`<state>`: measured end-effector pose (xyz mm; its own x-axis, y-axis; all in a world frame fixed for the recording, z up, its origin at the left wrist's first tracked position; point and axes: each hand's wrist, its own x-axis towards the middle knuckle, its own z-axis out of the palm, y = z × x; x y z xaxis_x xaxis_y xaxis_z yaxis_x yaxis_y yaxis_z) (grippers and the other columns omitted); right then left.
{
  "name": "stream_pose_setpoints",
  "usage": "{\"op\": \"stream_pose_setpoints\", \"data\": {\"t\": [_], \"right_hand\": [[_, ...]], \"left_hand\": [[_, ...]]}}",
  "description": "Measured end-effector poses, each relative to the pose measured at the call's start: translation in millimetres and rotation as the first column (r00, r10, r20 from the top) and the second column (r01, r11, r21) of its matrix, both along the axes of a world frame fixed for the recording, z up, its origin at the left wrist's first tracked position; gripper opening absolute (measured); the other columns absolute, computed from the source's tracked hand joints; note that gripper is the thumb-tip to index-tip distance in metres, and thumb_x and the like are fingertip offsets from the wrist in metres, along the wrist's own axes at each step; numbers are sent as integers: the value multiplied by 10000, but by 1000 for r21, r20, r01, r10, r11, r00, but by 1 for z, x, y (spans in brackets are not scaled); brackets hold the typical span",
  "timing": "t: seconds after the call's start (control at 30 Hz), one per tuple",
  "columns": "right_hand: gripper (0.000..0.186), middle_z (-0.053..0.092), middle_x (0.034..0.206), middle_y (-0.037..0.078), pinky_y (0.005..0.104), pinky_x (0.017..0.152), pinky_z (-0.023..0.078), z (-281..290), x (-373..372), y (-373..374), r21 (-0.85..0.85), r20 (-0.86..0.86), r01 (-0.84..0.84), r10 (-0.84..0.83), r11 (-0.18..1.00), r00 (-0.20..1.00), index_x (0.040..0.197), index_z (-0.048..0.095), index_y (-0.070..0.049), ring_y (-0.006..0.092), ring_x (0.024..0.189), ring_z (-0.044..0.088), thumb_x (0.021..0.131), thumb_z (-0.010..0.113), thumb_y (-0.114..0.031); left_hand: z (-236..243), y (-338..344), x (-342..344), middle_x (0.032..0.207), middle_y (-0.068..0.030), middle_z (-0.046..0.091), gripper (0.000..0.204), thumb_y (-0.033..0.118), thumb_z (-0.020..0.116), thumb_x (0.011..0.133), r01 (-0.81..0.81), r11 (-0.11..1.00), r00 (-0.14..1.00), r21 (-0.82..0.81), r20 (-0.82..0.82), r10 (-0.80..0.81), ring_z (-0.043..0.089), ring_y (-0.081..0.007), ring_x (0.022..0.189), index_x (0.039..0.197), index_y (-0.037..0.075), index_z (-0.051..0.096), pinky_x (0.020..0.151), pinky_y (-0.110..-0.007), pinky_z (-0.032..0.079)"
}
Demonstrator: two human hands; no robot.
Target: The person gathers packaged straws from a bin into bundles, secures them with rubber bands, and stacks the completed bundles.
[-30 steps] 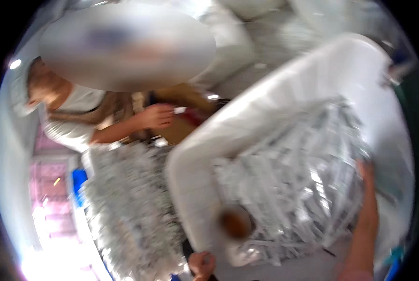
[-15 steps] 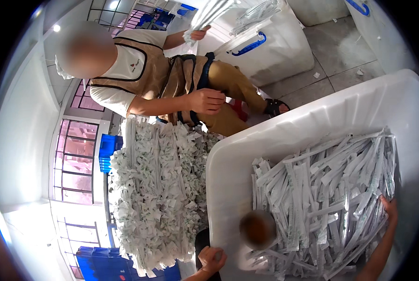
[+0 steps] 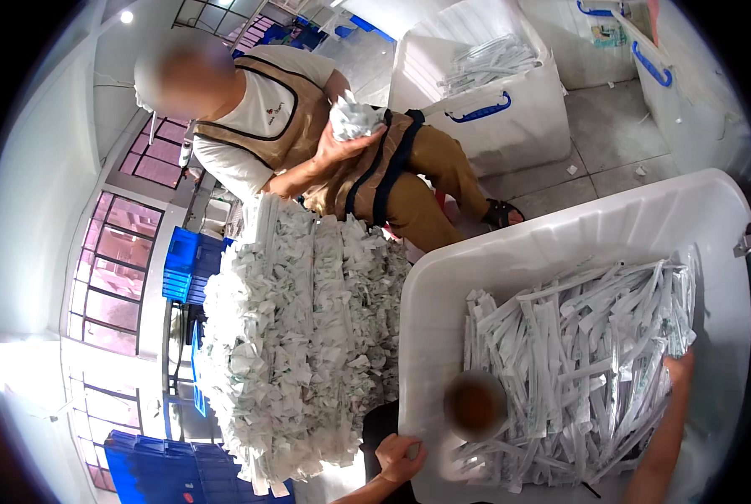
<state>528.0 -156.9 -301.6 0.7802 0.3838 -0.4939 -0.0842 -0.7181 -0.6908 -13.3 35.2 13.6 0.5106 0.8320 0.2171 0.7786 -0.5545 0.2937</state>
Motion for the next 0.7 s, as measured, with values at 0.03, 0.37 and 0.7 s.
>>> {"op": "stream_pose_setpoints", "data": {"t": [0.03, 0.37, 0.7], "right_hand": [[688, 564, 1032, 155, 348, 799, 427, 19, -11, 6, 28, 40, -12, 11, 1000, 999, 1163, 449, 11, 257, 939, 549, 515, 628, -139], [527, 601, 891, 143, 327, 740, 445, 206, -70, 1, 360, 382, 169, -310, 917, 871, 1028, 521, 23, 227, 791, 569, 562, 717, -126], [490, 608, 887, 112, 295, 722, 450, 350, -195, 29, 668, 414, -190, -148, 719, 898, 1044, 514, 18, 168, 811, 572, 587, 663, -73]], "left_hand": [[2, -2, 0, 491, -21, 471, 128, 63, 666, 556, -11, 1000, 1000, -7, 15, 11, 404, -188, 402, 648, 104, 588, 401, -295, 328], [-17, -1, -14, 448, -11, 408, 80, 80, 630, 597, 38, 997, 994, 69, 99, -45, 419, -201, 430, 654, 130, 606, 420, -330, 334], [43, -32, 150, 1222, -155, 386, 1064, 361, 831, 460, 708, 604, 616, -367, 739, -274, 370, -263, 1148, 1268, 17, 230, 956, -409, 307]]}}
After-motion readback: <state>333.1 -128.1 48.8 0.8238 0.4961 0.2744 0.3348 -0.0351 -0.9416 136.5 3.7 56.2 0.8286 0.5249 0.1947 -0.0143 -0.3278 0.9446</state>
